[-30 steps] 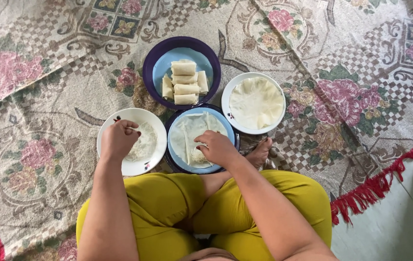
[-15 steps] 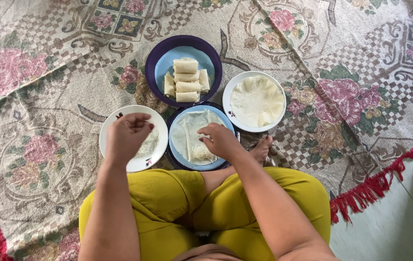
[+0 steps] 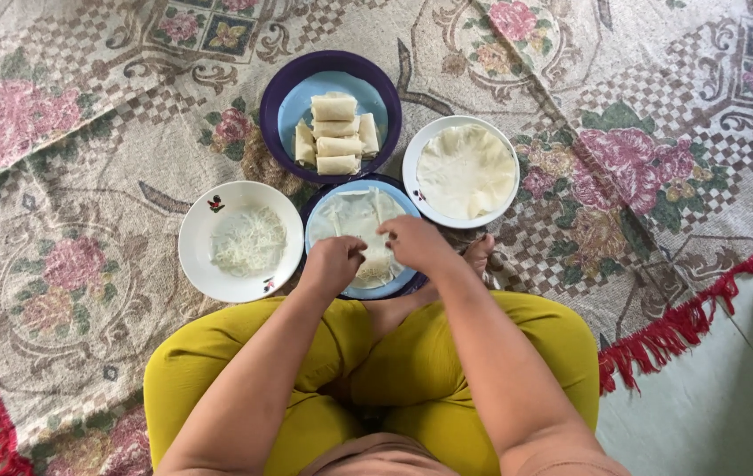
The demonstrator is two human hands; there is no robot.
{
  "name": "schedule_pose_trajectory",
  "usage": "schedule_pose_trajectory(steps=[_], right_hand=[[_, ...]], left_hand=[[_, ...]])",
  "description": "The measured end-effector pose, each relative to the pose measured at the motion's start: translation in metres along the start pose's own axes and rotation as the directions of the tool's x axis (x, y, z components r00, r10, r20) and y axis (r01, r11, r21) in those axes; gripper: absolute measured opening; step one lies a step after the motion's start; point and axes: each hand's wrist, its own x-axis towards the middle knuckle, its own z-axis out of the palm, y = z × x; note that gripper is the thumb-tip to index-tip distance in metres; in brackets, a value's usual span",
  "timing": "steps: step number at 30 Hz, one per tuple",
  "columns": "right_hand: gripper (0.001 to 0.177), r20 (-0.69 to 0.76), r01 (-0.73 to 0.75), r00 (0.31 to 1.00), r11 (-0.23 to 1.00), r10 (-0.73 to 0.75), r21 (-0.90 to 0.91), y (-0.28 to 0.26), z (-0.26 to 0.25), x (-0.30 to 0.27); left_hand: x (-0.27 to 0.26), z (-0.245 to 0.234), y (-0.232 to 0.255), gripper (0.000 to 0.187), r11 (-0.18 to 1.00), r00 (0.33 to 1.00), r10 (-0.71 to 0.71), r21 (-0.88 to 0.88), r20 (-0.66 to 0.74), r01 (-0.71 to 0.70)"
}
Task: The person sits on the floor and prepares spring rolls by hand. They place shredded filling onto a thin wrapper, fold the sides, and roll it into a cylinder, then place the finished roll onto a plate.
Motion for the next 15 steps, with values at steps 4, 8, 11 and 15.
schedule_pose_trajectory(steps=[4, 8, 11, 15], right_hand=[[0.027, 0.076, 0.012, 0.997, 0.992, -0.002, -0.129, 0.007, 0.012, 0.009], [0.021, 0.092, -0.013, 0.995, 0.986, 0.029, -0.167, 0.006, 0.023, 0.009], [0.016, 0.106, -0.010, 0.994, 0.985, 0.029, -0.175, 0.010, 0.035, 0.011], [0.015, 0.076, -0.005, 0.997, 0.985, 0.018, -0.170, 0.015, 0.037, 0.013]], left_hand=[[0.002, 0.003, -0.011, 0.017, 0.998, 0.999, -0.029, 0.062, -0.014, 0.029], [-0.001, 0.004, -0.012, 0.015, 0.992, 0.998, -0.051, 0.115, 0.049, 0.045], [-0.004, 0.010, -0.022, 0.015, 0.989, 0.996, -0.050, 0.140, 0.075, 0.039], [0.001, 0.018, -0.042, 0.015, 0.994, 0.998, -0.040, 0.103, 0.055, 0.034]])
